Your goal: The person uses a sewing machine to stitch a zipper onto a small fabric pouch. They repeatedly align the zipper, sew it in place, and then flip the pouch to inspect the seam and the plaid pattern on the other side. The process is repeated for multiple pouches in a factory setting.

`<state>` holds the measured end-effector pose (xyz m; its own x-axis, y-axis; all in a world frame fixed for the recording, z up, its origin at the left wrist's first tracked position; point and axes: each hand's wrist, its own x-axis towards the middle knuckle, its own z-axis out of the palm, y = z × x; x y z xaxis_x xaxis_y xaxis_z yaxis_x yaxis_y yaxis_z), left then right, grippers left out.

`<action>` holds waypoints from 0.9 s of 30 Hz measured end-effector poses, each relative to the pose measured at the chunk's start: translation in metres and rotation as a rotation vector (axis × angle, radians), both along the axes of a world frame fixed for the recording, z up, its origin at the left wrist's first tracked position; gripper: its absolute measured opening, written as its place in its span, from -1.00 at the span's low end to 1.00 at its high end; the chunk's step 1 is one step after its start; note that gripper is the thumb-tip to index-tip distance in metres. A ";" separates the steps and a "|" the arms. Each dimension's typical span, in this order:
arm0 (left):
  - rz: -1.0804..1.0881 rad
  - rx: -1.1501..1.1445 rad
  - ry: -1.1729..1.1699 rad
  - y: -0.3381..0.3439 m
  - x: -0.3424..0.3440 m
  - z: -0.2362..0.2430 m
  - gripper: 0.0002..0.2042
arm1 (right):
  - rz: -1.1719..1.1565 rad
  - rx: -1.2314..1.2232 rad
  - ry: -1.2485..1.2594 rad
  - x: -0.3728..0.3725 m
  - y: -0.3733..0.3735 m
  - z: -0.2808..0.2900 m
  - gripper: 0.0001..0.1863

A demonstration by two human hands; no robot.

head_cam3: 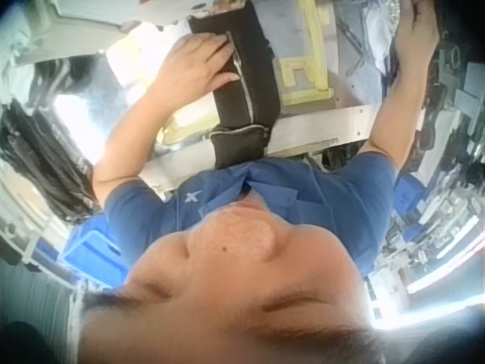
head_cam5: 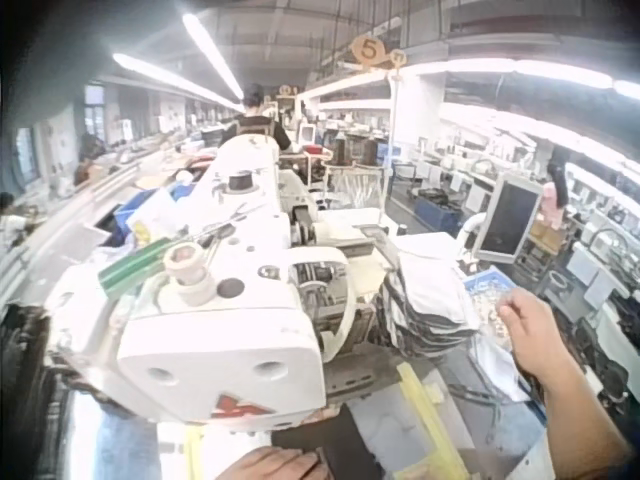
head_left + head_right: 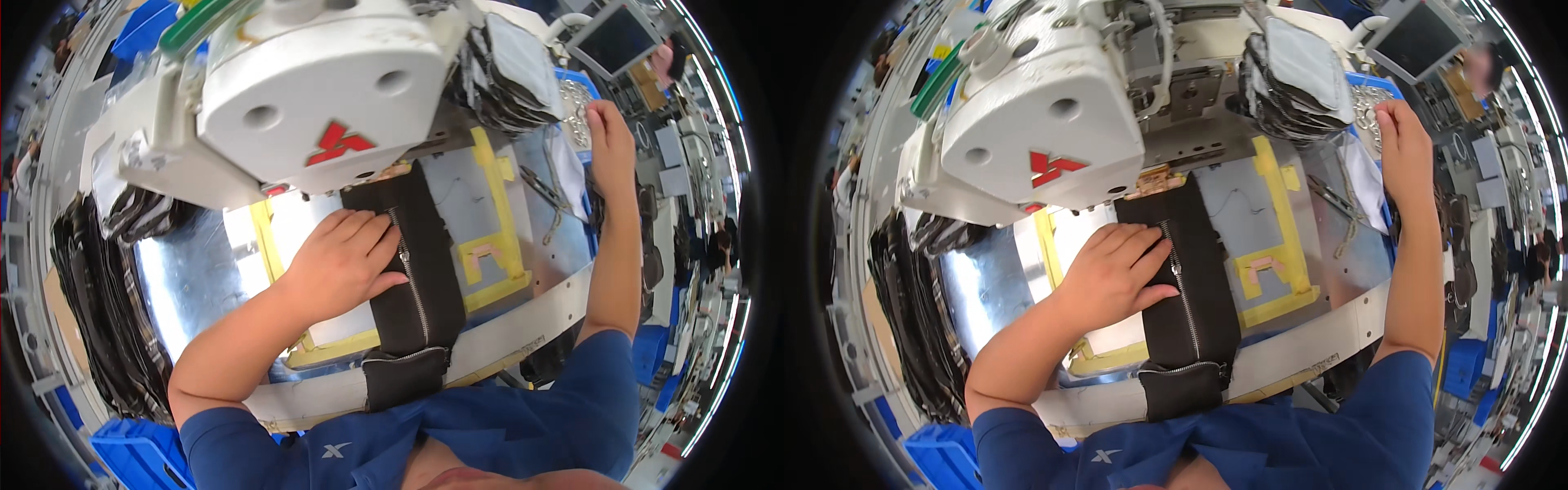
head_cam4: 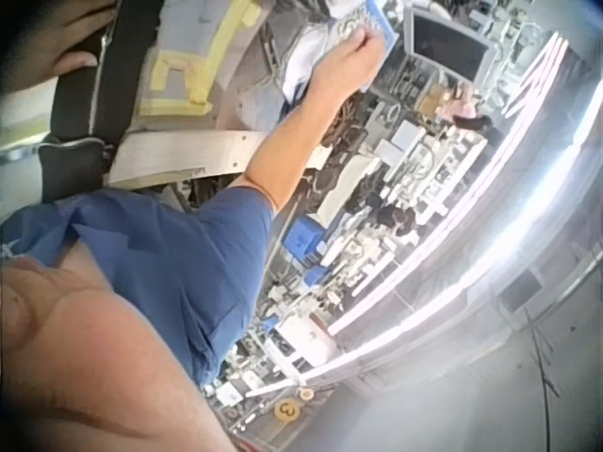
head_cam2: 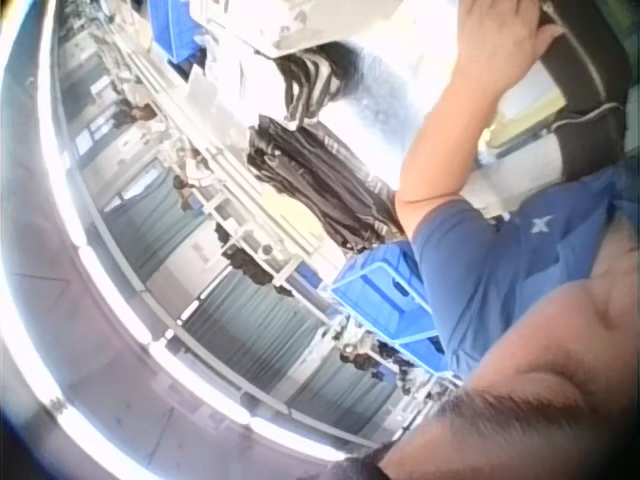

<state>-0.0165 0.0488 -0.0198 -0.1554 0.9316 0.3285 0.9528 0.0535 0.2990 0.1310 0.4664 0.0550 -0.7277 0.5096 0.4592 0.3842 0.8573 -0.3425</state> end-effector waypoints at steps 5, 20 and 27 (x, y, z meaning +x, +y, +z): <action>0.043 0.024 -0.006 -0.003 0.000 -0.009 -0.40 | 0.651 -0.303 -0.189 -0.028 -0.136 0.002 -0.89; 0.100 -0.041 -0.088 0.000 -0.003 -0.007 -0.29 | 0.902 -0.311 -0.192 -0.078 -0.174 -0.066 -0.88; 0.162 -0.067 -0.070 0.000 0.000 -0.001 -0.25 | 0.920 -0.194 -0.095 -0.080 -0.175 -0.072 -0.86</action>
